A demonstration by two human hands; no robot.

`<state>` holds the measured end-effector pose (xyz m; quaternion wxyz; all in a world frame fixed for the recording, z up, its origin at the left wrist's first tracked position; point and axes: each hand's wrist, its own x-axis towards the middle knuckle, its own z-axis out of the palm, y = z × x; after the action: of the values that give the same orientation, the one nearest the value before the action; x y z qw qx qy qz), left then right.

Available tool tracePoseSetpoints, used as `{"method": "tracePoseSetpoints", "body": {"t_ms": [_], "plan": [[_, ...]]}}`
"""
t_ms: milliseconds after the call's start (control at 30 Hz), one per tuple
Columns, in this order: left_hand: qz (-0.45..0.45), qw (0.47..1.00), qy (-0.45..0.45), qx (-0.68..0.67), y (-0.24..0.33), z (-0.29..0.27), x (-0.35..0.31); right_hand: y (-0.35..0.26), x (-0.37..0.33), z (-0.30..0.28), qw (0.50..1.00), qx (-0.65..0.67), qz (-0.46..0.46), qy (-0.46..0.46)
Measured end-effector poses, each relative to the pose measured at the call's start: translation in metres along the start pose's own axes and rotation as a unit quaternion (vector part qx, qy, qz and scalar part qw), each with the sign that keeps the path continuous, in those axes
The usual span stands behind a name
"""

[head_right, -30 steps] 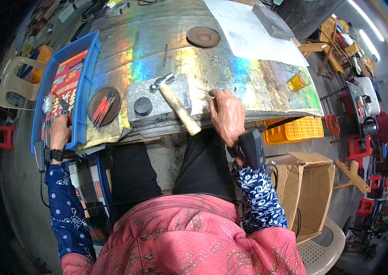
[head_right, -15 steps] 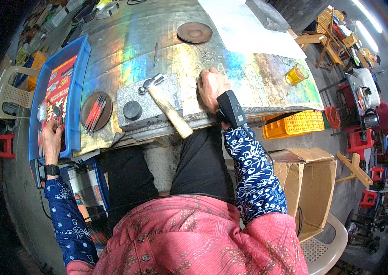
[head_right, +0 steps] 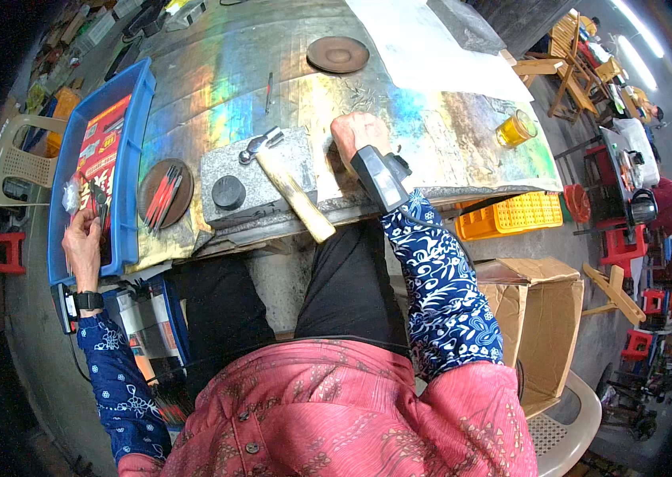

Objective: The person repeatedly picks up small metal rods from a blue tray, places them on a metal block, and strikes them with a hammer. They occasionally inspect the rods and place them back into the tray. The process is repeated multiple times throughout the clip.

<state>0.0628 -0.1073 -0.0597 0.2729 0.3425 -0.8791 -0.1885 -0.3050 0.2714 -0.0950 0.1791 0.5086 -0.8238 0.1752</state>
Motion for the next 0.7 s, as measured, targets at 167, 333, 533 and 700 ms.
{"method": "tracePoseSetpoints", "body": {"t_ms": [167,333,533,700], "plan": [[-0.052,0.988,0.032,-0.139,0.003,0.002,-0.001,0.005,-0.008,-0.012,0.998,-0.048,0.029,-0.024],[-0.014,0.972,0.048,-0.23,0.051,-0.001,-0.013,-0.007,-0.01,-0.04,0.978,-0.002,0.176,-0.114],[-0.04,0.9,-0.055,-0.43,0.126,0.014,-0.033,-0.017,-0.024,-0.061,0.96,0.096,0.256,-0.065],[-0.083,0.852,-0.124,-0.502,0.169,0.043,-0.042,-0.029,-0.038,-0.068,0.935,0.205,0.289,0.0]]}}
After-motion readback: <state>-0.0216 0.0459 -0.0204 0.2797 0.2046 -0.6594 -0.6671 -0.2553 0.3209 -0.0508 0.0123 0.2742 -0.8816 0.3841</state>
